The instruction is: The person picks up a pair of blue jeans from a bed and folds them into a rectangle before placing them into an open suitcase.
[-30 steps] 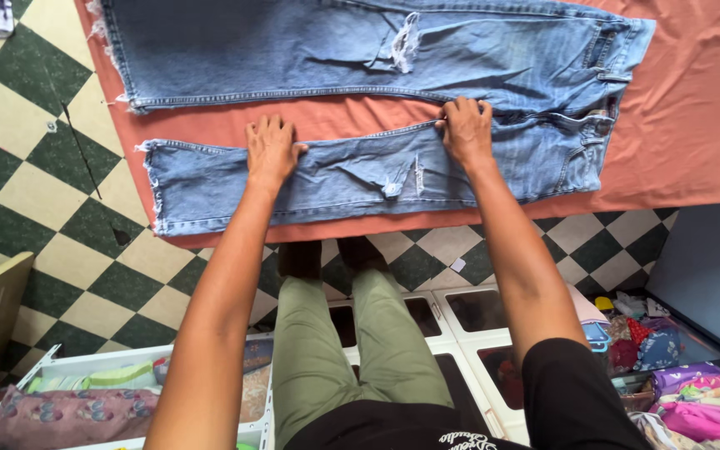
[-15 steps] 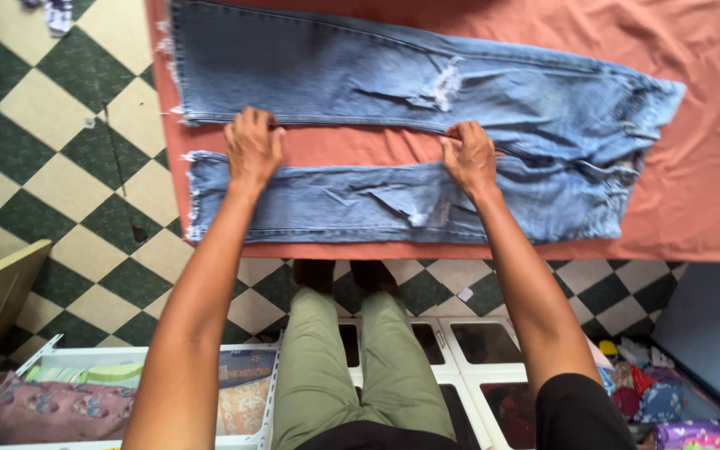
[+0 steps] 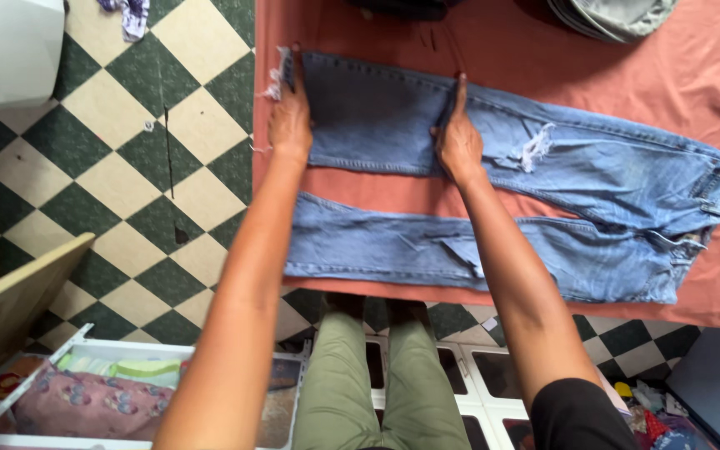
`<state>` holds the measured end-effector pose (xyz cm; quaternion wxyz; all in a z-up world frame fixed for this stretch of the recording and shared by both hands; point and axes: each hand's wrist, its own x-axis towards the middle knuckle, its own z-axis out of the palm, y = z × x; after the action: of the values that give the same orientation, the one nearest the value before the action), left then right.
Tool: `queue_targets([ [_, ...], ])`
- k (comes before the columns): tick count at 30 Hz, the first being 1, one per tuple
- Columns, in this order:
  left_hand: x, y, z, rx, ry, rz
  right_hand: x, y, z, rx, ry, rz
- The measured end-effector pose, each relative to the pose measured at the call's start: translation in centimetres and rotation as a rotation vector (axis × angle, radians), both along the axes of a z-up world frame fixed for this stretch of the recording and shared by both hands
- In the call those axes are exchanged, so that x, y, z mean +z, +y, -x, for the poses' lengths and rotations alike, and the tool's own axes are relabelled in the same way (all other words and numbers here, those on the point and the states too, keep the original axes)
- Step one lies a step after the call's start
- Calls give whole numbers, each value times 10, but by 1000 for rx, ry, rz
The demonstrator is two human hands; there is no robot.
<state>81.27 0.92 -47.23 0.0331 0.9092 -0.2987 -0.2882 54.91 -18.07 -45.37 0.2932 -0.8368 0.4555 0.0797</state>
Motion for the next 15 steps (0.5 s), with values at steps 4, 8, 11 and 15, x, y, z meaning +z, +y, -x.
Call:
queue_targets([
  [4, -56, -12, -2, -130, -297, 15, -42, -4, -8, -16, 149, 59],
  [8, -81, -24, -1, -83, -161, -64, -69, -10, -7, -17, 156, 75],
  [11, -85, -22, 1, -56, -173, -29, -79, -9, -5, -11, 183, 67],
  [15, -89, -28, -2, -71, -134, -88, -84, -10, -10, -42, 247, 49],
])
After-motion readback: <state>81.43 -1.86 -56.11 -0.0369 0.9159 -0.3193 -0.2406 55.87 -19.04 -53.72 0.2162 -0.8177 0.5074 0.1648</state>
